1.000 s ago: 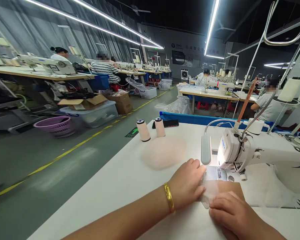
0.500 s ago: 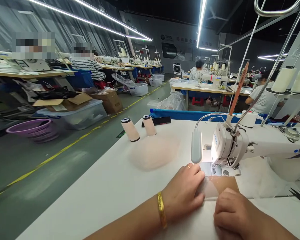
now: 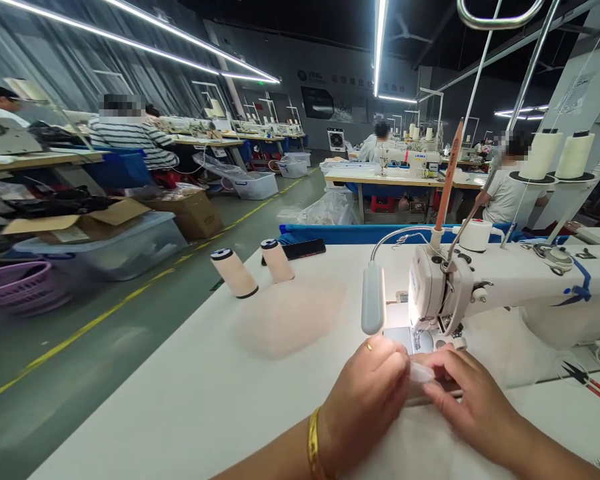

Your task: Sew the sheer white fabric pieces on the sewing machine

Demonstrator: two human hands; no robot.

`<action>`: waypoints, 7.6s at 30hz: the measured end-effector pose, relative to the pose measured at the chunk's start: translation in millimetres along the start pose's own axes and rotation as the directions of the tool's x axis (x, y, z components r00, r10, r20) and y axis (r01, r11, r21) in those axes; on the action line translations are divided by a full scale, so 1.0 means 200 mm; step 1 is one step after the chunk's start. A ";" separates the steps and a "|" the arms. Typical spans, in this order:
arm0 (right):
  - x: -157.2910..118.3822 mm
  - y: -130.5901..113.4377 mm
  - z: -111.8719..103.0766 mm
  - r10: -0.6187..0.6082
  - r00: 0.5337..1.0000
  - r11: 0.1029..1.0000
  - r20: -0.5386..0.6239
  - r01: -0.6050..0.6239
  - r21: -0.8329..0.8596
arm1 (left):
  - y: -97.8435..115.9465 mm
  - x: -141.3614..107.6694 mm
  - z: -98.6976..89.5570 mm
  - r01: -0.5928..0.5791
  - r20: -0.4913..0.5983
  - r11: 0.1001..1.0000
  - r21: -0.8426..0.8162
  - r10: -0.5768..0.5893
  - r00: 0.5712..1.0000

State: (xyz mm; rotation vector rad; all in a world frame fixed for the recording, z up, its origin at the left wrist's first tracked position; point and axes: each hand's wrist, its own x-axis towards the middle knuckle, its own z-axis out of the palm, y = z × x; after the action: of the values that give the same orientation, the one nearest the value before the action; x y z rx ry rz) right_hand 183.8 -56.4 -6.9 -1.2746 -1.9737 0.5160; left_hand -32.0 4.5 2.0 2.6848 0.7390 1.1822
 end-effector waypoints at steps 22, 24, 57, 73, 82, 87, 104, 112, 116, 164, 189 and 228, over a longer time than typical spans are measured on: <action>0.02 -0.01 0.03 -0.184 0.971 0.981 -0.151 0.171 -0.090 | 0.03 0.02 0.04 -0.031 -0.109 0.999 0.009 0.031 0.994; 0.02 0.00 0.04 -0.175 0.974 0.983 -0.146 0.165 -0.084 | 0.02 0.02 0.04 -0.034 -0.122 0.999 0.012 0.035 0.992; 0.02 0.01 0.03 -0.250 0.953 0.968 -0.169 0.245 -0.051 | 0.02 0.02 0.01 0.042 0.095 0.989 -0.143 -0.029 0.995; -0.03 -0.11 -0.09 -0.279 0.960 0.960 0.003 0.279 0.038 | 0.13 0.03 -0.08 0.025 0.111 0.982 -0.188 -0.004 0.994; 0.01 -0.27 -0.27 0.325 0.823 0.869 0.466 -0.455 0.197 | 0.26 0.05 -0.09 0.460 0.468 0.773 -0.436 -0.241 0.850; 0.24 -0.11 -0.10 0.500 0.799 0.864 0.334 -0.434 -0.255 | 0.12 0.06 0.08 0.484 0.385 0.867 0.115 -0.488 0.783; 0.08 -0.03 -0.06 -0.143 0.976 0.796 0.162 0.210 -0.568 | 0.03 -0.01 0.11 0.014 0.155 0.995 0.096 -0.029 0.987; 0.09 0.08 0.01 -0.222 0.961 0.829 0.165 0.275 -0.487 | 0.06 -0.01 0.09 0.111 0.261 0.979 0.170 -0.153 0.953; 0.09 0.13 0.00 -0.201 0.969 0.820 0.142 0.245 -0.517 | 0.06 0.00 0.10 0.142 0.275 0.975 0.172 -0.186 0.943; 0.03 0.01 -0.10 -0.221 0.916 0.922 0.334 0.308 -0.235 | -0.07 0.01 0.09 -0.041 0.217 0.999 -0.013 0.042 0.975; 0.02 0.08 -0.06 -0.267 0.936 0.835 0.231 0.344 -0.429 | -0.12 0.00 0.11 -0.115 0.186 0.993 0.008 0.112 0.976; 0.06 0.16 -0.02 -0.188 0.971 0.826 0.150 0.239 -0.510 | -0.23 0.05 0.15 0.104 0.255 0.995 0.008 -0.102 0.961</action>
State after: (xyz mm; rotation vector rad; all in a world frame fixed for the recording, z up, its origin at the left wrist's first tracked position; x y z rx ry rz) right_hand 203.1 -31.8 -21.3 -1.3311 -2.4026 -0.0976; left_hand -21.8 51.7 -24.5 2.6855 0.8191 0.7926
